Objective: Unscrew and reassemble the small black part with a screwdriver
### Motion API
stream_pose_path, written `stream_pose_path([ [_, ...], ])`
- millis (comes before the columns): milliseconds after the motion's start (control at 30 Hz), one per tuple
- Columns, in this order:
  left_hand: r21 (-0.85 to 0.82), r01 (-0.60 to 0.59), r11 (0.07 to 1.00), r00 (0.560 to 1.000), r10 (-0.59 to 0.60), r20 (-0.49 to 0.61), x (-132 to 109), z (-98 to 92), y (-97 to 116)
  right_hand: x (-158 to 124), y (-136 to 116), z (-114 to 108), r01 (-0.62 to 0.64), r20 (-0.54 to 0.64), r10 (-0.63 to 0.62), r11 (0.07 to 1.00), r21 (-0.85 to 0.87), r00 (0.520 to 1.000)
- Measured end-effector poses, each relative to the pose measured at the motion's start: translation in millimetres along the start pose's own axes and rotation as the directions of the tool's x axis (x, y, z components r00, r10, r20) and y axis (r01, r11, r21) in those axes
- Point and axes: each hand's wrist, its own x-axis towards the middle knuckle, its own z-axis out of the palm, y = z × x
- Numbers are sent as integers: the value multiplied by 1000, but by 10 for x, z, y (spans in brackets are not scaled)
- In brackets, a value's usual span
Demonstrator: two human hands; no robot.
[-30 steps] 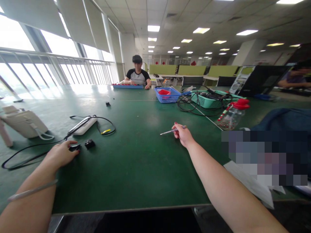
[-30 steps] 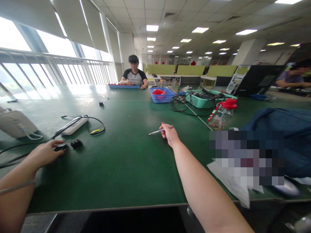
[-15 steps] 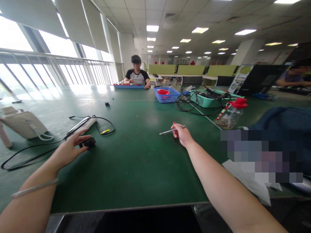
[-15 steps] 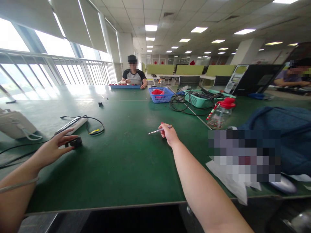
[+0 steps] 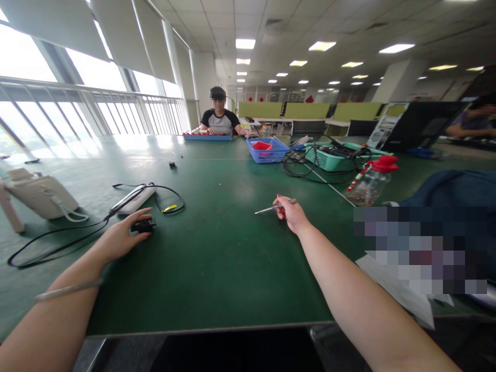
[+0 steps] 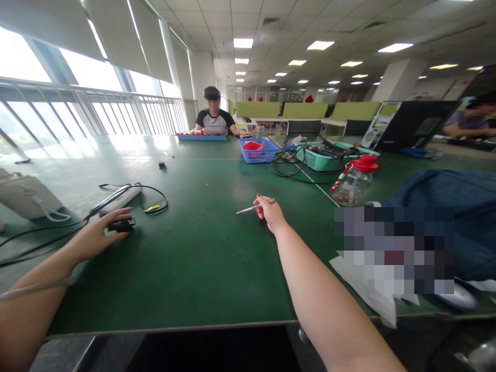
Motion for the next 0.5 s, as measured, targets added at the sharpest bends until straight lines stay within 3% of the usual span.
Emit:
stream_pose_path([
  [300,30,9,999,998,-11,61,16,68,-20,2,-1,-1,-4,9,4,1000,-11,1000],
  [500,2,106,994,991,-106,87,17,55,10,-16,-23,2,-17,21,17,1000,-11,1000],
])
